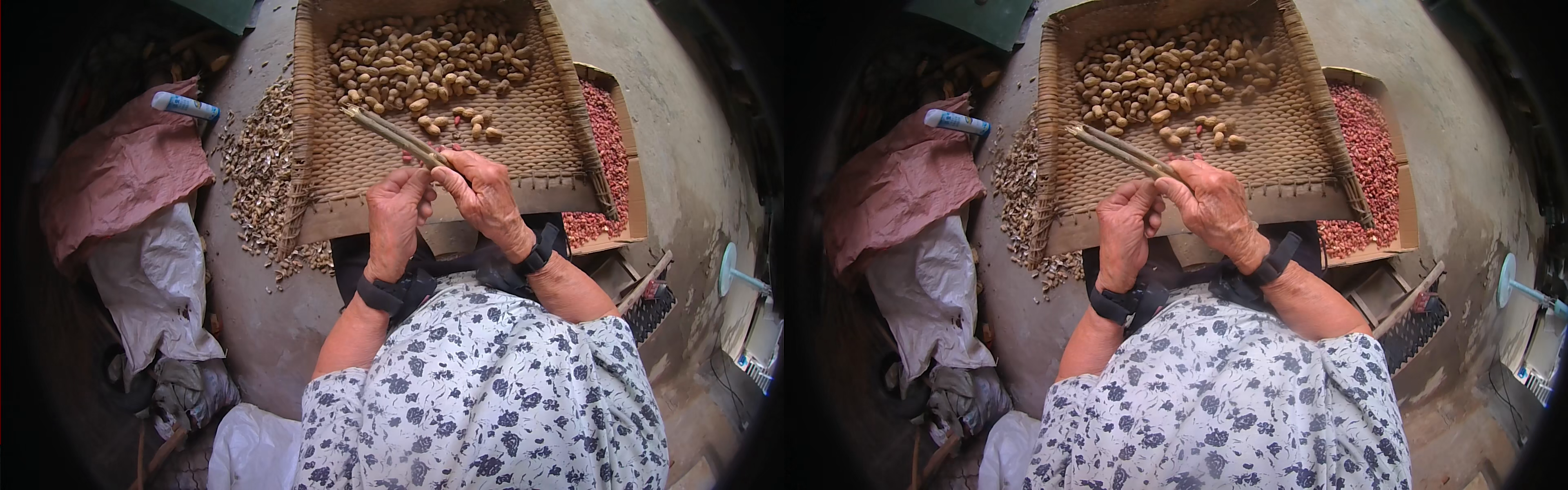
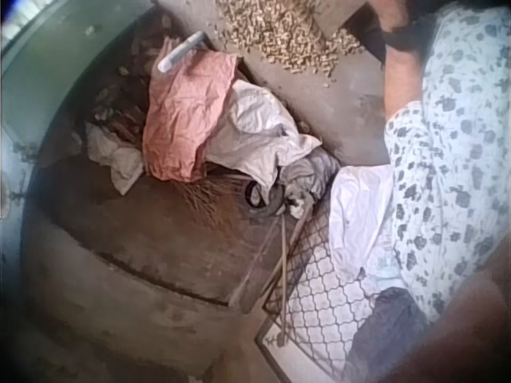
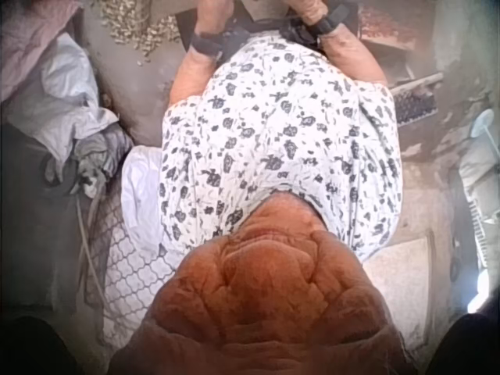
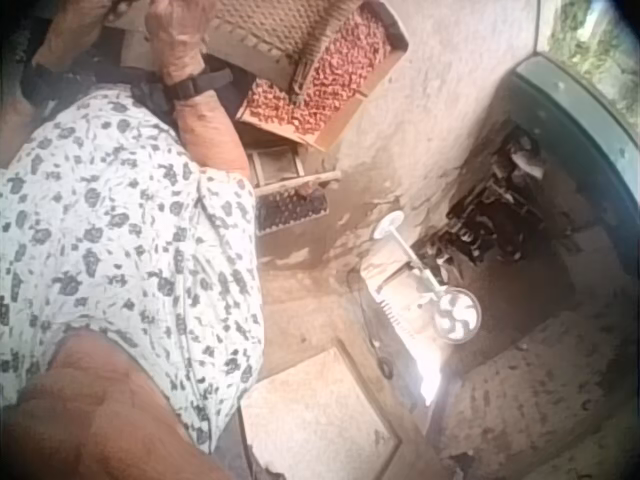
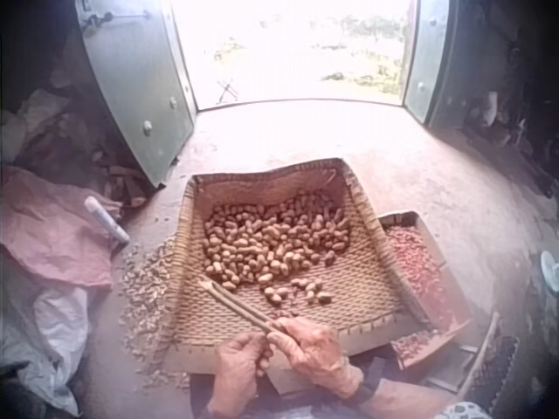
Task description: Shelling peanuts by hand and sorting the kernels into a box while discarding shells.
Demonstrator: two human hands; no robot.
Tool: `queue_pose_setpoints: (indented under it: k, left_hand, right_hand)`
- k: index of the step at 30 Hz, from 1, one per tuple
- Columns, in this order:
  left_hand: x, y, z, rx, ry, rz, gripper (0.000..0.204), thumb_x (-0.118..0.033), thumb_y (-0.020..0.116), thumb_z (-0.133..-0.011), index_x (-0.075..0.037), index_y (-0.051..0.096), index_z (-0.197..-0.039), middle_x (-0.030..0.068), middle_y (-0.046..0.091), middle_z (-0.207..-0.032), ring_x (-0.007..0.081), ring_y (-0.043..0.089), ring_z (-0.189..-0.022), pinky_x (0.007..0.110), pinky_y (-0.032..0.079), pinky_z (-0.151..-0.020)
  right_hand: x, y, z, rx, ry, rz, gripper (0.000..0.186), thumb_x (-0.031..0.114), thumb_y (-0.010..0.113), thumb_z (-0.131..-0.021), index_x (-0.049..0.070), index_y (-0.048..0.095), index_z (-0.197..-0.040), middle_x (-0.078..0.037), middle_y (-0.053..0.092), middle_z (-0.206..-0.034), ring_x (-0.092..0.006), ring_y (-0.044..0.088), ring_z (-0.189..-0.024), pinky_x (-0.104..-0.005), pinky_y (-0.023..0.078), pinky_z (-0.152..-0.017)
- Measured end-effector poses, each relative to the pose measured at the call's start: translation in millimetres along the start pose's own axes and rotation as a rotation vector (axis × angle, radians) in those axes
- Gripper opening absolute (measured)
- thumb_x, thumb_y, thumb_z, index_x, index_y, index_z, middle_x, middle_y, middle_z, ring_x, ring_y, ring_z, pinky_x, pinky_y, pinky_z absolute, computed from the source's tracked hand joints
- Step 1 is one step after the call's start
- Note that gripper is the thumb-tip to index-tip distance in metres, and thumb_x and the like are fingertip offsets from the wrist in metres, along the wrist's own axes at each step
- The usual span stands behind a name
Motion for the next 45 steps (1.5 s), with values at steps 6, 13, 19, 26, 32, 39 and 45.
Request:
queue_pose_setpoints:
  k: [6,13,19,26,32,39,45]
  left_hand:
    - [-2.7,0.9,1.7,-0.021,0.07,-0.03,0.016,-0.019,0.064,-0.088,-0.003,0.065,-0.086,0.0011,0.058,-0.065,0.0045,0.046,-0.049,0.016,0.032,-0.041]
    - [-4.9,2.0,3.3,-0.001,0.115,-0.104,0.014,-0.017,0.064,-0.088,-0.003,0.065,-0.087,0.0004,0.058,-0.064,0.0039,0.046,-0.049,0.016,0.031,-0.041]
    - [-5.9,4.1,1.9,0.004,0.123,-0.118,0.015,-0.018,0.063,-0.088,-0.003,0.066,-0.087,-0.0005,0.058,-0.064,0.0031,0.046,-0.049,0.016,0.031,-0.041]
    - [-11.4,1.5,0.9,0.024,0.155,-0.22,0.015,-0.018,0.062,-0.089,-0.003,0.067,-0.089,-0.0015,0.057,-0.064,0.0026,0.046,-0.052,0.016,0.033,-0.045]
    - [-6.1,0.9,0.6,0.019,0.145,-0.17,0.016,-0.019,0.062,-0.089,-0.004,0.067,-0.087,-0.0018,0.057,-0.064,0.0026,0.046,-0.051,0.016,0.032,-0.044]
    - [-3.1,-4.4,-6.5,0.017,0.157,-0.134,0.014,-0.017,0.064,-0.088,-0.004,0.068,-0.089,-0.0019,0.056,-0.063,0.0024,0.046,-0.052,0.016,0.034,-0.045]
    - [-1.9,0.3,-5.6,-0.035,0.122,-0.122,0.015,-0.017,0.063,-0.089,-0.002,0.067,-0.086,-0.001,0.056,-0.064,0.0031,0.045,-0.05,0.017,0.033,-0.042]
  right_hand:
    - [-0.3,0.7,-0.9,0.041,-0.042,-0.103,0.03,0.029,0.06,-0.087,0.003,0.064,-0.1,-0.016,0.064,-0.082,-0.0304,0.061,-0.076,-0.0364,0.047,-0.066]
    - [-3.2,-3.8,-1.5,0.147,0.137,-0.265,0.025,0.024,0.061,-0.086,0.0,0.067,-0.092,-0.015,0.063,-0.075,-0.0242,0.061,-0.066,-0.0338,0.046,-0.061]
    - [-0.6,-6.9,-4.9,0.131,0.097,-0.164,0.028,0.026,0.062,-0.086,-0.001,0.067,-0.092,-0.014,0.061,-0.071,-0.0211,0.058,-0.062,-0.0333,0.045,-0.059]
    - [-1.9,-2.4,-5.0,0.194,0.065,-0.229,0.035,0.032,0.061,-0.088,-0.003,0.064,-0.085,-0.01,0.052,-0.062,-0.0173,0.049,-0.055,-0.0321,0.04,-0.053]
    - [0.9,-6.9,-8.0,0.267,0.129,-0.157,0.032,0.029,0.064,-0.084,-0.003,0.065,-0.087,-0.014,0.061,-0.067,-0.024,0.057,-0.059,-0.0348,0.046,-0.059]
    - [-3.1,4.0,-4.6,0.16,-0.071,-0.2,0.043,0.015,0.072,-0.074,0.0,0.057,-0.111,-0.016,0.062,-0.096,-0.029,0.057,-0.086,-0.0356,0.046,-0.075]
    - [-4.0,3.9,1.1,0.1,-0.093,-0.099,0.045,0.002,0.065,-0.072,0.0,0.054,-0.116,-0.016,0.056,-0.098,-0.0314,0.055,-0.091,-0.0365,0.045,-0.082]
Point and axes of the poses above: each hand's wrist, its own z-axis away from the middle knuckle, its own y-axis out of the palm, x = y × z, the point moved 3 cm from there along -z, towards the middle knuckle
